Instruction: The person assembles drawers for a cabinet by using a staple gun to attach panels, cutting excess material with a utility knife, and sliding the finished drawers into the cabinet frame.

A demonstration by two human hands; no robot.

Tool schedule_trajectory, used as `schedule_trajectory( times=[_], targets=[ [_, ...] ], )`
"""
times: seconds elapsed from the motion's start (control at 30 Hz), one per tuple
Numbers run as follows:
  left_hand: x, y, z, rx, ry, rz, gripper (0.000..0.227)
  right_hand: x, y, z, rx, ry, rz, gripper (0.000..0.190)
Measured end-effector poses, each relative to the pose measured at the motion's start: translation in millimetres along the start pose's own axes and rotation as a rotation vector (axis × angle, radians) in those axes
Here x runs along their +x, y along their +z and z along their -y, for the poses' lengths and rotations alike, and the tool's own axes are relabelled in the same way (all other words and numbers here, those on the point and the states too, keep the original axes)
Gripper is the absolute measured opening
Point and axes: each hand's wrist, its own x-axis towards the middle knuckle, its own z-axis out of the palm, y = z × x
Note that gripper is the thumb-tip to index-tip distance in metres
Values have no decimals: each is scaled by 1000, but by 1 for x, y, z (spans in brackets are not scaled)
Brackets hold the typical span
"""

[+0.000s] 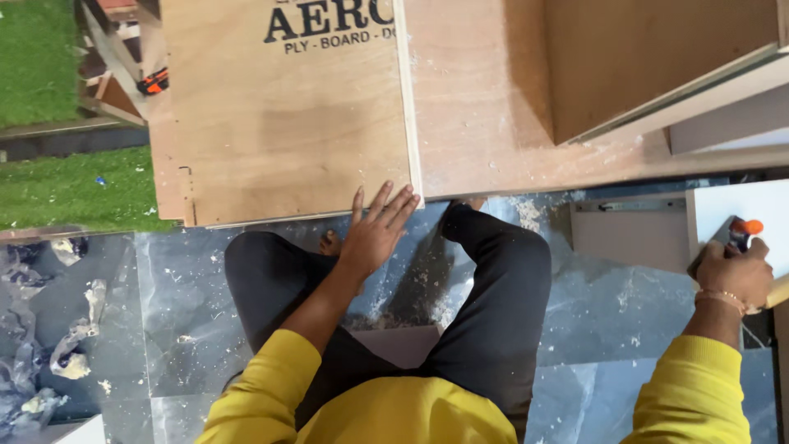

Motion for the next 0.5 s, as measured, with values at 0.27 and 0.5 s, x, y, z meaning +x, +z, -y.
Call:
schedule_trajectory(
  times=[0.27,0.5],
  targets=[
    [-43,-18,24,-146,-70,-190,67,-54,-23,55,648,-48,-364,61],
    [-91,-19,123,-371,-618,-941,61,-184,-45,270,1692,208,562,36]
  ],
)
